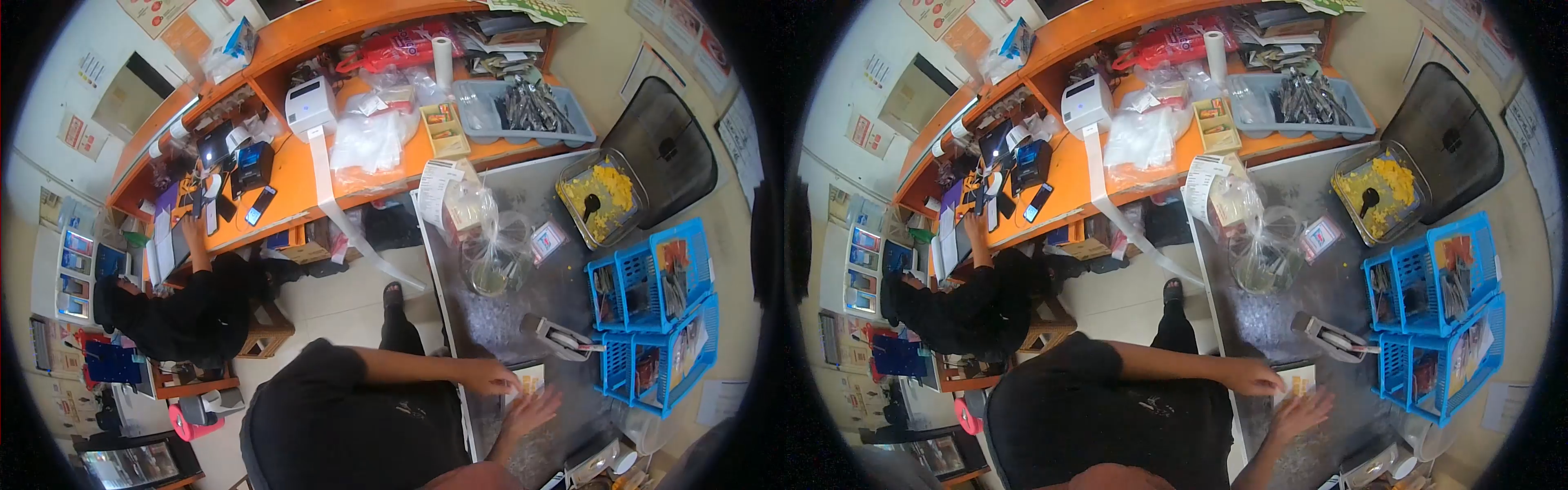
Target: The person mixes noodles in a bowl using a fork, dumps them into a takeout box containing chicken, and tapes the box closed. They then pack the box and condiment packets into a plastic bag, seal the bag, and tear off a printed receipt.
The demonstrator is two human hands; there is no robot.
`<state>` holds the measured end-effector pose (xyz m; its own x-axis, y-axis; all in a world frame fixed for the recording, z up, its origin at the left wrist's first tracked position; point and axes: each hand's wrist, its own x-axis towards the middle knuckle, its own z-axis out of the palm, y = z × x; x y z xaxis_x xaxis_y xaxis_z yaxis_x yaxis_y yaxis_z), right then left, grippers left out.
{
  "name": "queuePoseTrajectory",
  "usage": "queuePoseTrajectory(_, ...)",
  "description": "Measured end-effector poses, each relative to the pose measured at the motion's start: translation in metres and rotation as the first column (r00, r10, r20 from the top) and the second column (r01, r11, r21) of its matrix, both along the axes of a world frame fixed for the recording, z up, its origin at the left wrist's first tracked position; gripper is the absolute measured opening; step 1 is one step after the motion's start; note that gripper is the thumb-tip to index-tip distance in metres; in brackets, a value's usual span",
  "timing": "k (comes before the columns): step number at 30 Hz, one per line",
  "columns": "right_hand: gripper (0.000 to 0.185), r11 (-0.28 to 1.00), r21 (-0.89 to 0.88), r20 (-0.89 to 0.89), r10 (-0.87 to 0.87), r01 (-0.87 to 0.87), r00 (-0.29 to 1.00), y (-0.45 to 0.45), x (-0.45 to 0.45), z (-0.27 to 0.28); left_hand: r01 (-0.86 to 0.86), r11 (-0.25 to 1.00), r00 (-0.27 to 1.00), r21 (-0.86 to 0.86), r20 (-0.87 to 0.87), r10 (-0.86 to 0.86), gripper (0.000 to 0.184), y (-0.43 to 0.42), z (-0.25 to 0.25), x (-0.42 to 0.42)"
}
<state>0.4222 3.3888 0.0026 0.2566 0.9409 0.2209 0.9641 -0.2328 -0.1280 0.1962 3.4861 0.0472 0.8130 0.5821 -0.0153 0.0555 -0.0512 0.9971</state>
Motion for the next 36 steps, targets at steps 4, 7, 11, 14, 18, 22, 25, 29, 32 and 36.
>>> queuePoseTrajectory(4,0.072,0.957,-0.289,0.172,0.052,0.000,0.984,0.001,-0.012,-0.015,-0.247,0.960,0.968,-0.135,-0.076,0.238,0.031,0.007,0.003,-0.099)
queuePoseTrajectory(7,0.070,0.954,-0.298,0.175,0.036,0.018,0.984,0.005,-0.013,-0.014,-0.507,0.770,0.839,-0.387,-0.019,0.543,0.028,0.019,-0.004,-0.170)
queuePoseTrajectory(11,0.061,0.992,0.029,0.445,0.099,-0.125,0.890,0.002,0.036,-0.083,-0.761,0.492,0.553,-0.423,-0.027,0.833,0.024,0.079,-0.040,-0.283)
queuePoseTrajectory(14,0.048,0.912,-0.077,-0.636,-0.356,0.403,0.685,0.044,-0.037,0.015,-0.911,0.380,0.370,-0.162,0.089,0.925,0.023,0.140,-0.049,-0.371)
queuePoseTrajectory(18,0.043,0.918,0.333,-0.532,-0.008,0.218,0.847,0.104,-0.131,0.081,-0.961,0.276,0.275,-0.009,0.039,0.961,0.024,0.241,-0.027,-0.439)
queuePoseTrajectory(22,0.037,0.950,0.305,-0.362,0.049,0.069,0.931,0.155,-0.188,0.138,-0.940,0.339,0.337,-0.017,0.088,0.938,0.026,0.343,-0.003,-0.457)
queuePoseTrajectory(25,0.031,0.962,0.263,-0.380,0.039,0.067,0.924,0.168,-0.214,0.155,-0.938,0.318,0.336,0.135,0.140,0.931,0.028,0.408,-0.014,-0.470)
queuePoseTrajectory(29,0.025,0.951,0.282,-0.478,0.028,0.123,0.878,0.174,-0.242,0.157,-0.820,0.078,0.162,0.566,0.100,0.982,0.039,0.429,-0.055,-0.502)
queuePoseTrajectory(32,0.024,0.979,0.121,-0.623,-0.054,0.164,0.780,0.166,-0.255,0.155,-0.718,0.101,0.135,0.689,-0.005,0.991,0.046,0.394,-0.068,-0.546)
queuePoseTrajectory(36,0.023,0.966,0.169,-0.759,0.002,0.194,0.651,0.201,-0.313,0.149,-0.426,0.300,0.185,0.853,-0.243,0.952,0.039,0.334,-0.098,-0.576)
